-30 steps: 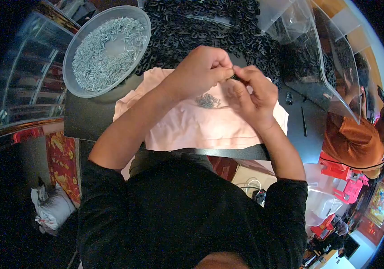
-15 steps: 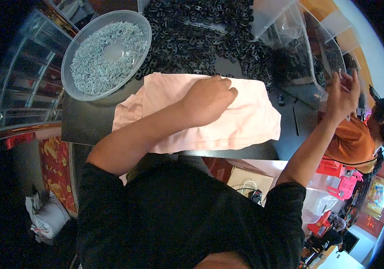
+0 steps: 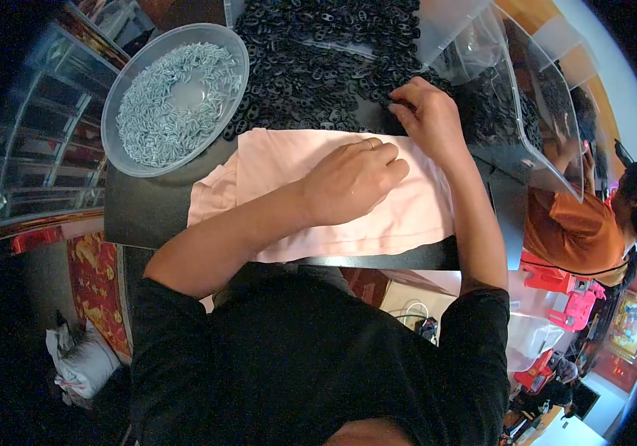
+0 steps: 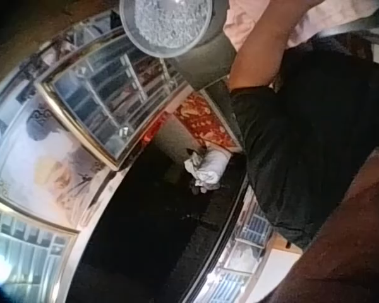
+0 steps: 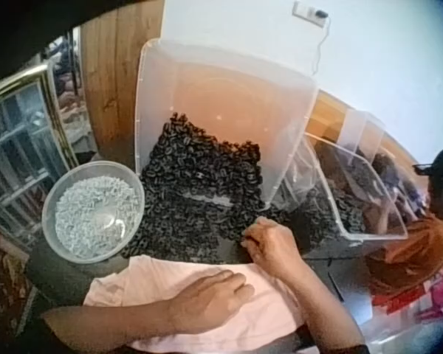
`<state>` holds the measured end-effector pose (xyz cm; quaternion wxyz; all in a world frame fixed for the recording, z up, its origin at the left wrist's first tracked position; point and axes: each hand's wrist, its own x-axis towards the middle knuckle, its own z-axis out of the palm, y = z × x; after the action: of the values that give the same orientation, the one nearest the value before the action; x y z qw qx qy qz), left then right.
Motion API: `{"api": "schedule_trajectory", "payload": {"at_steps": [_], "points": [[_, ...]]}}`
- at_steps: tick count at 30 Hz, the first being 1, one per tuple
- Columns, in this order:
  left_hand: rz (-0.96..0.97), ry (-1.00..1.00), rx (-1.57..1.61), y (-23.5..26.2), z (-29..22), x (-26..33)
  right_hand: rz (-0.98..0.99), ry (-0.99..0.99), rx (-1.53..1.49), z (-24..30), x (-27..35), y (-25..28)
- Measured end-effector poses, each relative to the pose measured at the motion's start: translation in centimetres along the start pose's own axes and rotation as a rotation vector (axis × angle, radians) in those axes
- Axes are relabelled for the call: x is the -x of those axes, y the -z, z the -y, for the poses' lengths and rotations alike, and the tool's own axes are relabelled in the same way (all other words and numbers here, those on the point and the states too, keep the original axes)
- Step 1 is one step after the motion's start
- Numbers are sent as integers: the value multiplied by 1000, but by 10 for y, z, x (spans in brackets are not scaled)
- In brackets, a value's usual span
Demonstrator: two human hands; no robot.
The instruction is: The person assembles plastic cord locks by hand, repeatedly taking small metal pins and plastic components and fitting them together over a cloth.
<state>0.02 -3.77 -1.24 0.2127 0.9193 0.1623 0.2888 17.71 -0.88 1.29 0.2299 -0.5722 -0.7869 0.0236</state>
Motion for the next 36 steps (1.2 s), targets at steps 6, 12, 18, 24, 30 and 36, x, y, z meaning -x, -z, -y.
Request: {"api": "schedule_trajectory", "payload": {"at_steps": [6, 12, 18, 24, 30, 36], "points": [[-58, -29, -4, -1, 3, -1, 62, -47, 146, -1, -2, -16], [-226, 120, 153, 1, 12, -5, -84, -75, -202, 7, 10, -7], [-175, 591, 684, 13, 21, -7, -179, -352, -864, 28, 33, 11], [-180, 672, 1020, 13, 21, -9, -96, -419, -1120, 25, 42, 6], [-219, 690, 1000, 13, 26, -9, 29, -522, -1307, 32, 40, 5], [-250, 644, 904, 12, 24, -9, 60, -510, -1253, 34, 44, 5]]}}
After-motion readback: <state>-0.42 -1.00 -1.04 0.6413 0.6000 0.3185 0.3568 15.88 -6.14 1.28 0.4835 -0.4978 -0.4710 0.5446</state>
